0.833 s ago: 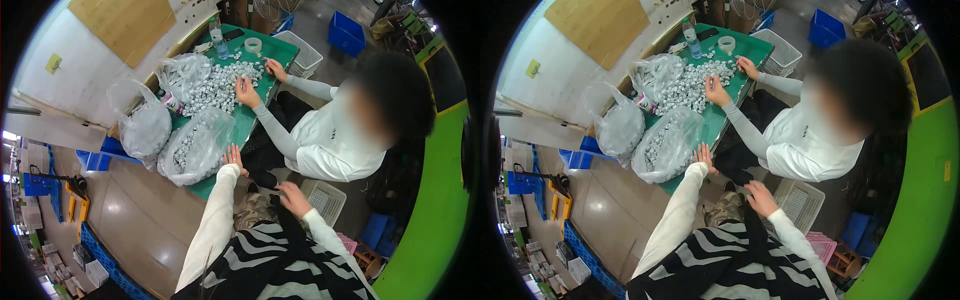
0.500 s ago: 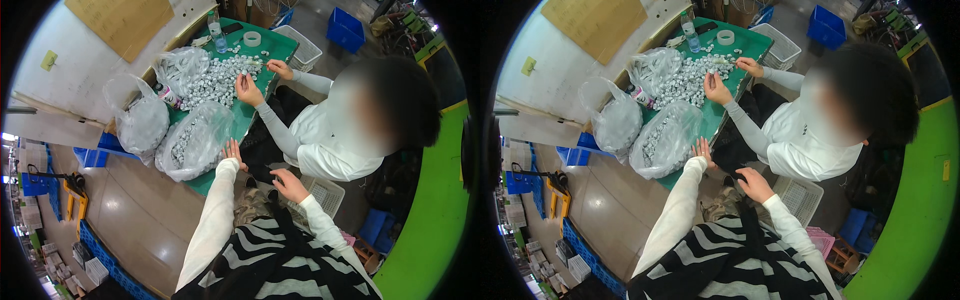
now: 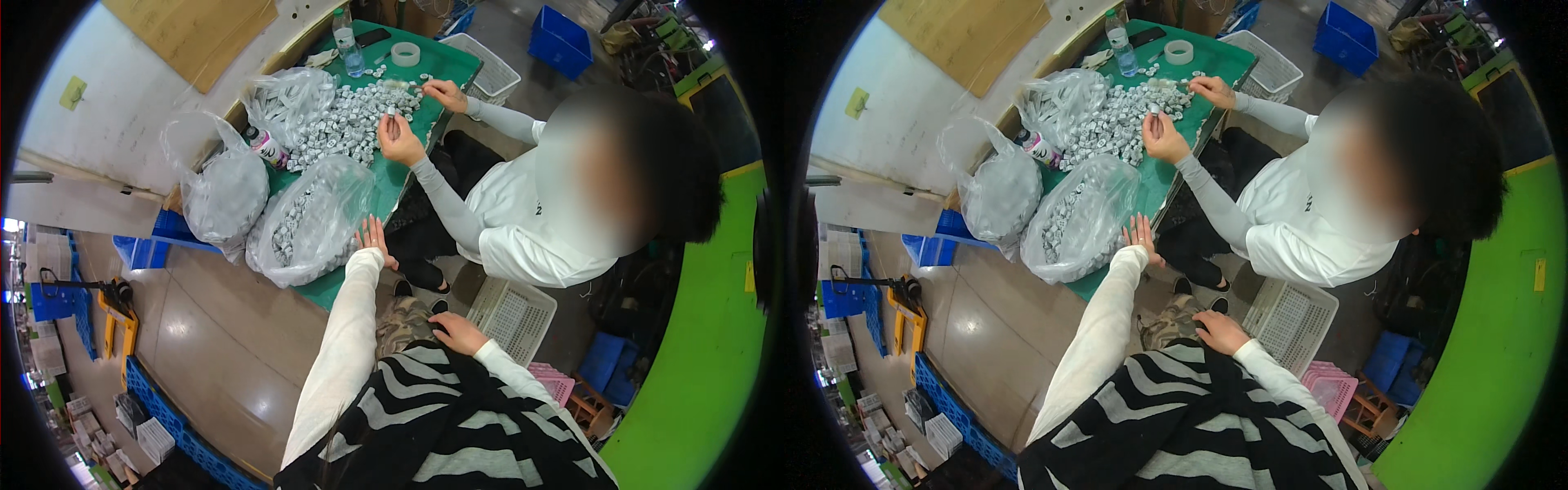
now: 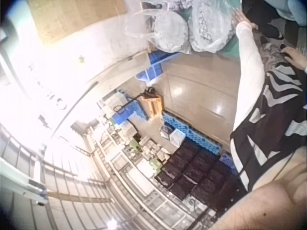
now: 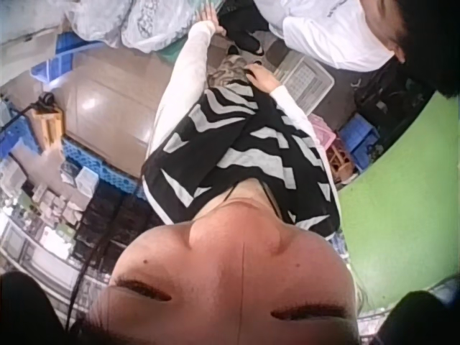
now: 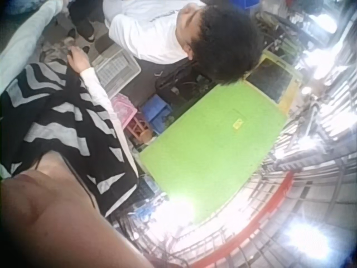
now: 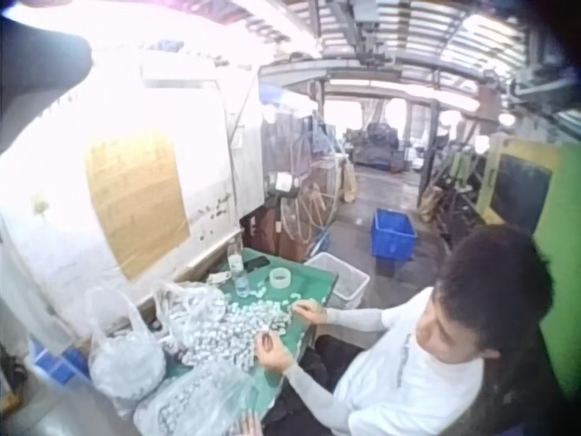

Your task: Applying a grease-like substance to small plastic lighting components using a wooden applicator stick.

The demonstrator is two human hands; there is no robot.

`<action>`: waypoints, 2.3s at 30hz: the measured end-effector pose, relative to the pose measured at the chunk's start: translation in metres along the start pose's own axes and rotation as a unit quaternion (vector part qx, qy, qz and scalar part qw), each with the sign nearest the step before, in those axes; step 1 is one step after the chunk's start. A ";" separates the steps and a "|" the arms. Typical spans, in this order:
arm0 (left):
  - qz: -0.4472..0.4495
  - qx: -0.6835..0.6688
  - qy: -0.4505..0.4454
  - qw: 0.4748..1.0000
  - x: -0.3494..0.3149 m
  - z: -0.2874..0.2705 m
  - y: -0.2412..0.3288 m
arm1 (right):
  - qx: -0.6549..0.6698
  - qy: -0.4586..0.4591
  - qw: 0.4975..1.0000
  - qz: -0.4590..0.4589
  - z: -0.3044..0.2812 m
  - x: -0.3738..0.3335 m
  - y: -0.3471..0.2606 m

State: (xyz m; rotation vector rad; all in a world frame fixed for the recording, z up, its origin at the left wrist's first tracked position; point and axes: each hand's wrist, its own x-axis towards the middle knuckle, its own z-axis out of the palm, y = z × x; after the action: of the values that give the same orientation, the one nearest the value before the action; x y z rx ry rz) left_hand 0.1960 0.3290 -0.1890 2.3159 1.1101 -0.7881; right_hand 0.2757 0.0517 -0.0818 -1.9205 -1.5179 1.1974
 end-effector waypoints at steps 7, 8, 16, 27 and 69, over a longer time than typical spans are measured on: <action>0.000 0.004 0.006 1.000 0.001 -0.002 0.002 | -0.025 0.020 0.999 0.004 -0.007 0.000 -0.002; 0.003 0.006 0.006 1.000 0.001 -0.002 0.002 | -0.025 0.023 0.999 0.006 -0.006 -0.001 0.000; -0.012 0.017 0.004 1.000 0.003 -0.001 0.001 | -0.007 0.002 0.999 0.036 -0.003 -0.003 0.001; -0.005 0.021 0.010 1.000 0.004 -0.001 0.001 | -0.009 -0.003 0.999 0.050 0.006 -0.006 0.024; -0.005 0.051 0.011 0.999 0.005 0.002 0.002 | 0.160 0.064 0.840 0.515 0.083 -0.115 0.210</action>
State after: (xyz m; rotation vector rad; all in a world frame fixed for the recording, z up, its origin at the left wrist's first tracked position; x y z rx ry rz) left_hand 0.1993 0.3297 -0.1931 2.4109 1.1164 -0.8438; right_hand 0.3245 -0.1373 -0.2432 -2.5296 -0.0611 1.5099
